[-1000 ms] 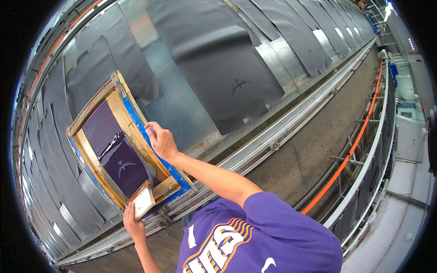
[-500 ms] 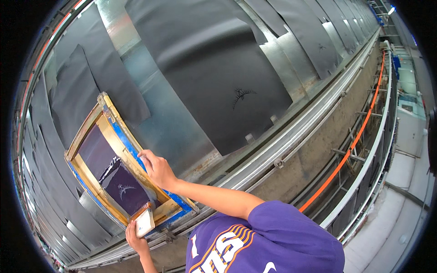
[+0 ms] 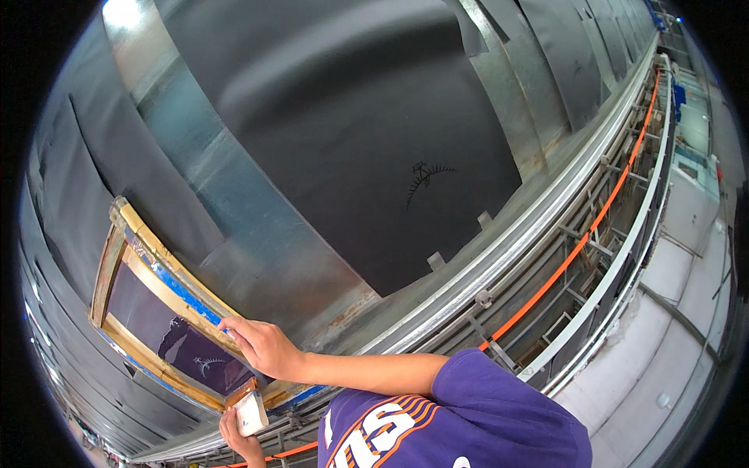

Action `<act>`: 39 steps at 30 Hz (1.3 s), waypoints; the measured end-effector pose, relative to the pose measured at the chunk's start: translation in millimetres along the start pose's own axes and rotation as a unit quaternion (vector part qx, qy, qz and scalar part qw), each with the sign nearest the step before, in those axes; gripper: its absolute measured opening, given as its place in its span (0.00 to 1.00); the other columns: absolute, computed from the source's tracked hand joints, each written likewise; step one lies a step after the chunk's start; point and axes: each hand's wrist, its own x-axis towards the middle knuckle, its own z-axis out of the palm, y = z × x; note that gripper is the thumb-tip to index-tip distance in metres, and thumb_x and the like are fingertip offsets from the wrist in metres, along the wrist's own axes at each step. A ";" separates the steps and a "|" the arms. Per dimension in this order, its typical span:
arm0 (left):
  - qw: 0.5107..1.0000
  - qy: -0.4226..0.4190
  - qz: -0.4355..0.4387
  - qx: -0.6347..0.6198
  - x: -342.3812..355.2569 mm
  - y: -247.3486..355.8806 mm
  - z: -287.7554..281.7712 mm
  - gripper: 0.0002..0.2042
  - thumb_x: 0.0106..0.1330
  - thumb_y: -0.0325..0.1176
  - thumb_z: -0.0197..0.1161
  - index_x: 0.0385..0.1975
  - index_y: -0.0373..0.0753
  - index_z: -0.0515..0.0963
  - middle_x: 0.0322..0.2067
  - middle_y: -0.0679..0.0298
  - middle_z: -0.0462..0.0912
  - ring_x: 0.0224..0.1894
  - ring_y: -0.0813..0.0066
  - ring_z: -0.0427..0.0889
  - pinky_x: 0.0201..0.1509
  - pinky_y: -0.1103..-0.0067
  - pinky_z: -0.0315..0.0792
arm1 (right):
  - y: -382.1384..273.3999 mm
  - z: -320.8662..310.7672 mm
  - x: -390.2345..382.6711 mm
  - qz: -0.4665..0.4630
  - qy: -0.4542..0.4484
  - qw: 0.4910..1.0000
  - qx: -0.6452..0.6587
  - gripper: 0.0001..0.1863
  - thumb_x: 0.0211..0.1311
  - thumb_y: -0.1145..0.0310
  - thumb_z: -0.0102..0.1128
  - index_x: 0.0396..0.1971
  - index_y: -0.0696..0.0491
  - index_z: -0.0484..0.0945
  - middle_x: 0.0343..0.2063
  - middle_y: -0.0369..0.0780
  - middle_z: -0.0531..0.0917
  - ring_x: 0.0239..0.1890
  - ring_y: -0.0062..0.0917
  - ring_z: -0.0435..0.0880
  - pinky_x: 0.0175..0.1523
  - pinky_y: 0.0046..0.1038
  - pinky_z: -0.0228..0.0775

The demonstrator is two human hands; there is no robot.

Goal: The person uses a squeegee to spread purple ink across a screen printing frame placed over a dark fabric on a conveyor belt. The person repeatedly pulls the squeegee to ensure even coverage of the design. The person then lifts the frame and moves it to a different station to reload ink from a container before returning to the conveyor to continue printing.

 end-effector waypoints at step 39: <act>0.999 0.028 0.005 -0.019 -0.8 -1.3 3.8 0.23 0.54 0.19 0.56 0.52 0.33 0.78 0.50 0.49 0.81 0.55 0.45 0.77 0.62 0.59 0.68 | -7.7 -333.8 -7.7 -0.132 0.111 0.857 -0.485 0.22 0.68 0.63 0.64 0.62 0.45 0.77 0.23 0.38 0.71 0.22 0.30 0.72 0.28 0.32 0.70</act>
